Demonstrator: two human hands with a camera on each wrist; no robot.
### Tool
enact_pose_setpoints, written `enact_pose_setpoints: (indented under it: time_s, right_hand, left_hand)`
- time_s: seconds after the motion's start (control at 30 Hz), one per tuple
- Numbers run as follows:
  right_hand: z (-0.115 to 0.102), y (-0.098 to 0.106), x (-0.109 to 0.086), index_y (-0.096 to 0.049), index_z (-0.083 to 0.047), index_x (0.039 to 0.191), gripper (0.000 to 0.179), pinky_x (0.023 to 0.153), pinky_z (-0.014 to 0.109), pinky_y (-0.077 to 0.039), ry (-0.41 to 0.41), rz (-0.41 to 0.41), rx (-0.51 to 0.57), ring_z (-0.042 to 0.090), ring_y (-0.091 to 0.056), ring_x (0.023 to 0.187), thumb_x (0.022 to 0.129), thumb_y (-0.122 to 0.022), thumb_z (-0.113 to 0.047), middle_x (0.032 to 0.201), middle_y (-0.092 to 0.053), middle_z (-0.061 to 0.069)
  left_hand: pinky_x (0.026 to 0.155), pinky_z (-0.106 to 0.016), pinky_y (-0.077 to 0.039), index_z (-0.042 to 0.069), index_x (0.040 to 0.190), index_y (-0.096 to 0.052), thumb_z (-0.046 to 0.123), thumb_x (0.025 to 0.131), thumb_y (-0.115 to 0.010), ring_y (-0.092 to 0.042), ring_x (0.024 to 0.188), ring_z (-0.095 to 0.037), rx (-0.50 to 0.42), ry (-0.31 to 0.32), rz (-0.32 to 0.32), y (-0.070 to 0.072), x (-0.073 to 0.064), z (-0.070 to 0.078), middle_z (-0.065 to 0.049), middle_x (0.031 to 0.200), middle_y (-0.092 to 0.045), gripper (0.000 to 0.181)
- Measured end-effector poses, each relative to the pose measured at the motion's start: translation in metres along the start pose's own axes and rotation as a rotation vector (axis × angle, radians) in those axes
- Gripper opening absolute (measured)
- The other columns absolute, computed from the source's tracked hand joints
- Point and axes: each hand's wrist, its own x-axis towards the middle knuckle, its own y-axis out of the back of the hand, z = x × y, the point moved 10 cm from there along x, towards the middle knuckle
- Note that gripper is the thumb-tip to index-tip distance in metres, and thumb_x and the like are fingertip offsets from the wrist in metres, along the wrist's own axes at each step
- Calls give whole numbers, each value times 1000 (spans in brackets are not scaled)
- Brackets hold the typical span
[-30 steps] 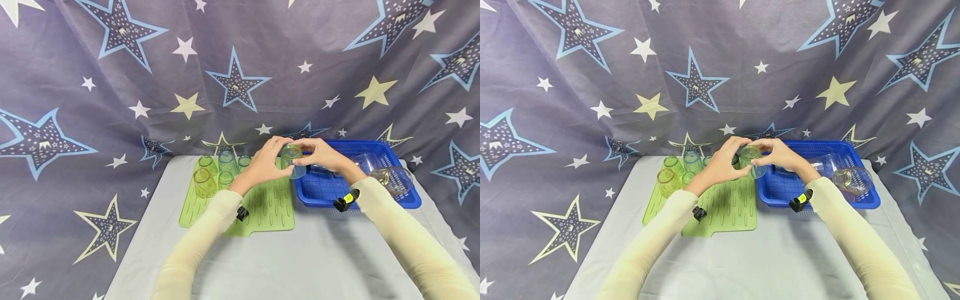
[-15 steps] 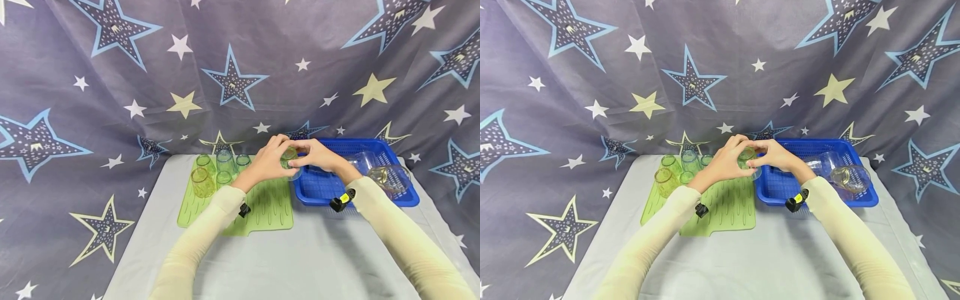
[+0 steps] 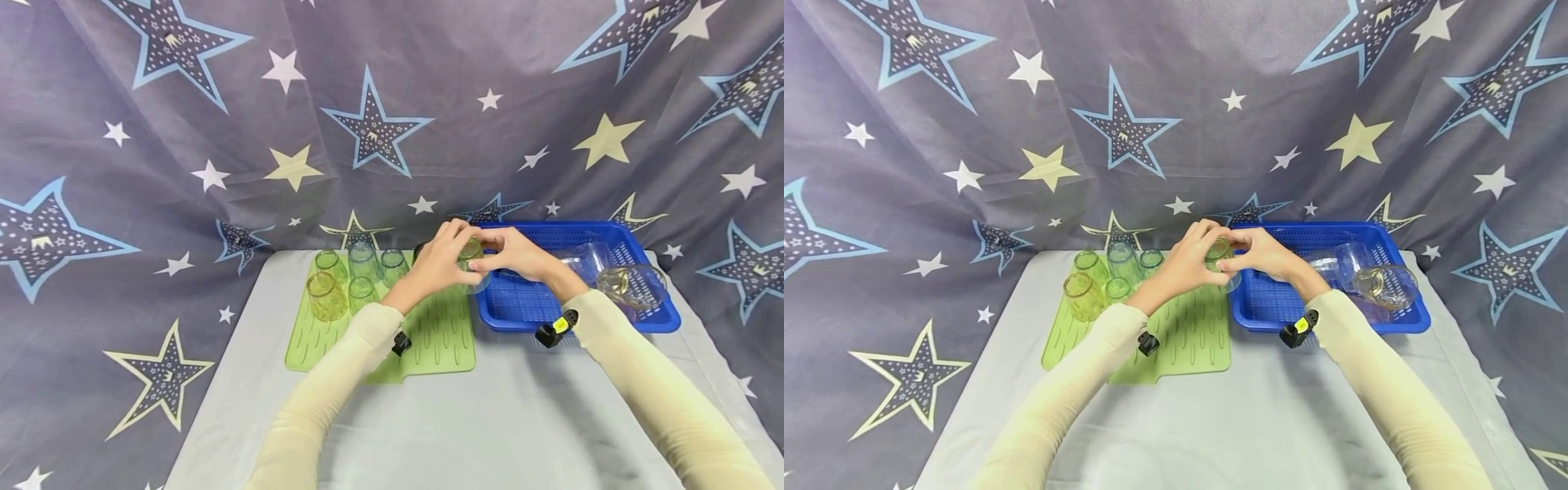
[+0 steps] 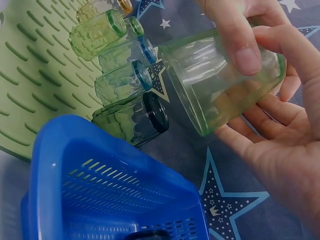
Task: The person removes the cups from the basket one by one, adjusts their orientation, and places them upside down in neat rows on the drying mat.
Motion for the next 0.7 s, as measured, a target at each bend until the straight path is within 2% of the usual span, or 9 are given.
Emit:
enact_pose_setpoints:
  time_s: [0.2, 0.43, 0.5, 0.57, 0.7]
  right_hand:
    - [0, 2, -2, -51, 1, 146, 59, 83, 31, -60, -6, 12, 31, 16, -68, 108, 91, -72, -4, 129, -67, -2]
    - [3, 2, 3, -53, 4, 144, 59, 81, 29, -60, -20, 49, 42, 14, -68, 108, 89, -74, -3, 132, -66, 2]
    - [3, 2, 5, -52, 4, 144, 60, 83, 28, -59, -15, 48, 33, 13, -67, 109, 89, -74, -3, 134, -65, 5]
    - [3, 0, 6, -52, 4, 144, 60, 83, 28, -59, -8, 46, 26, 12, -67, 109, 89, -75, -3, 132, -67, 3]
    - [3, -2, 9, -61, 3, 132, 48, 81, 26, -59, 5, 65, 32, 13, -68, 103, 88, -76, -4, 116, -73, -1]
  left_hand:
    - [79, -32, -55, 18, 138, -54, 38, 83, -78, -48, 117, -20, -34, 27, -5, -4, 3, 2, -3, 131, -51, 64]
    - [98, -34, -51, 16, 142, -49, 36, 86, -77, -54, 120, -19, -99, 66, -32, -8, 2, -3, -3, 136, -55, 66]
    - [100, -35, -51, 16, 143, -48, 37, 86, -79, -57, 120, -20, -102, 75, -37, -7, 1, -4, -4, 138, -57, 68]
    - [99, -35, -52, 16, 142, -49, 38, 86, -79, -59, 119, -19, -100, 82, -44, -7, 0, -6, -4, 137, -58, 67]
    - [96, -34, -53, 16, 132, -56, 38, 87, -78, -61, 114, -18, -87, 79, -52, -8, -2, -8, -4, 135, -60, 54]
